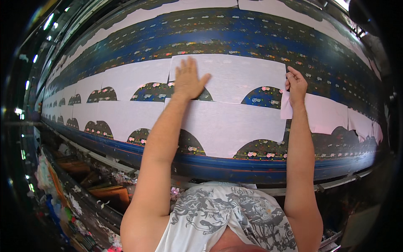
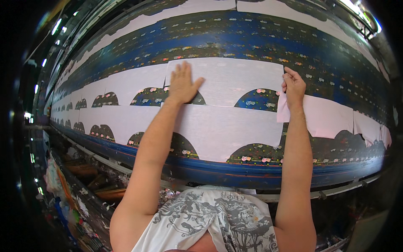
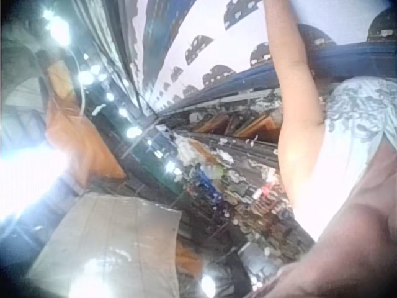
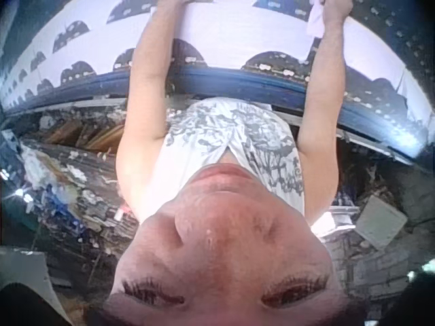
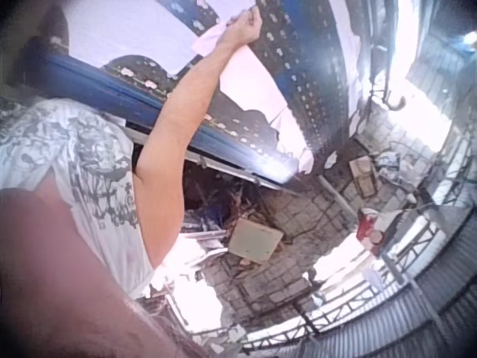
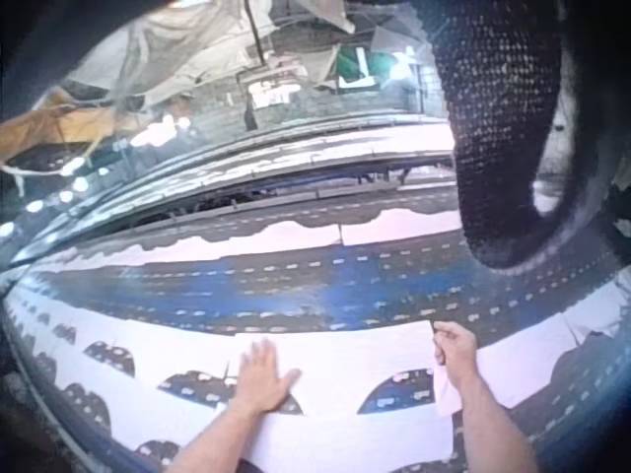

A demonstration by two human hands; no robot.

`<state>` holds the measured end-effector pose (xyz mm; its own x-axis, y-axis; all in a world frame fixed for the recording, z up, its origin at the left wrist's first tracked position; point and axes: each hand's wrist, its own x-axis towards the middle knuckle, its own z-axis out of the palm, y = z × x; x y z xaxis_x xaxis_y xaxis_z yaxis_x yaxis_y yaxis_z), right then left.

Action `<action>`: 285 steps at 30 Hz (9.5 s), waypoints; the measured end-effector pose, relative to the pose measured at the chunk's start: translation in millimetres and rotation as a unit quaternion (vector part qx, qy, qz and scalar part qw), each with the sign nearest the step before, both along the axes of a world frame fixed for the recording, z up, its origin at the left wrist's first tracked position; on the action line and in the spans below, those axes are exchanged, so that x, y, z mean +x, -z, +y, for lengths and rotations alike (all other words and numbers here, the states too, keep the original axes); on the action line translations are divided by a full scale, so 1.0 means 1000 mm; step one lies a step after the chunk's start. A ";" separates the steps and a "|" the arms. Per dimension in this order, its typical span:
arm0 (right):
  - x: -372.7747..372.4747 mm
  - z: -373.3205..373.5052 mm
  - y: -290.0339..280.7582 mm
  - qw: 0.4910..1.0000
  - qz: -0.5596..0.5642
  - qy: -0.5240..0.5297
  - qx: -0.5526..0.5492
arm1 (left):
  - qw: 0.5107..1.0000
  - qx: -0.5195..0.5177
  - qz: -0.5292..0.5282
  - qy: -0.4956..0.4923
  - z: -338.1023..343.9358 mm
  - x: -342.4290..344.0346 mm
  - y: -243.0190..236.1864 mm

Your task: The person repeatedly picks up pink fabric pieces and places them on a patterned surface, smoothing and adjusting them by hand. The person occasionally reaches upward to handle hanging items before returning to arrange more fabric pieces.

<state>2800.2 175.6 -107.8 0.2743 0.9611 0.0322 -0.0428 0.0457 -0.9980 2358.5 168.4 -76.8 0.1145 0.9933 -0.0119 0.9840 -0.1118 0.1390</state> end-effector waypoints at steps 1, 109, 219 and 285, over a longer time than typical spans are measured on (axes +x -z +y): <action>-0.002 0.003 -0.002 1.000 -0.019 -0.004 -0.011 | 1.000 -0.012 0.000 -0.027 -0.006 -0.025 -0.003; 0.442 -0.062 -0.067 0.752 -0.625 -0.210 0.005 | 0.975 0.162 -0.127 0.079 -0.133 0.423 0.004; 0.662 -0.451 -0.204 0.954 -0.037 -0.183 0.235 | 0.893 0.031 -0.431 0.125 -0.293 0.604 -0.097; 0.479 -0.191 -0.028 0.956 -0.266 -0.123 -0.015 | 0.977 0.045 -0.177 -0.113 -0.124 0.335 0.006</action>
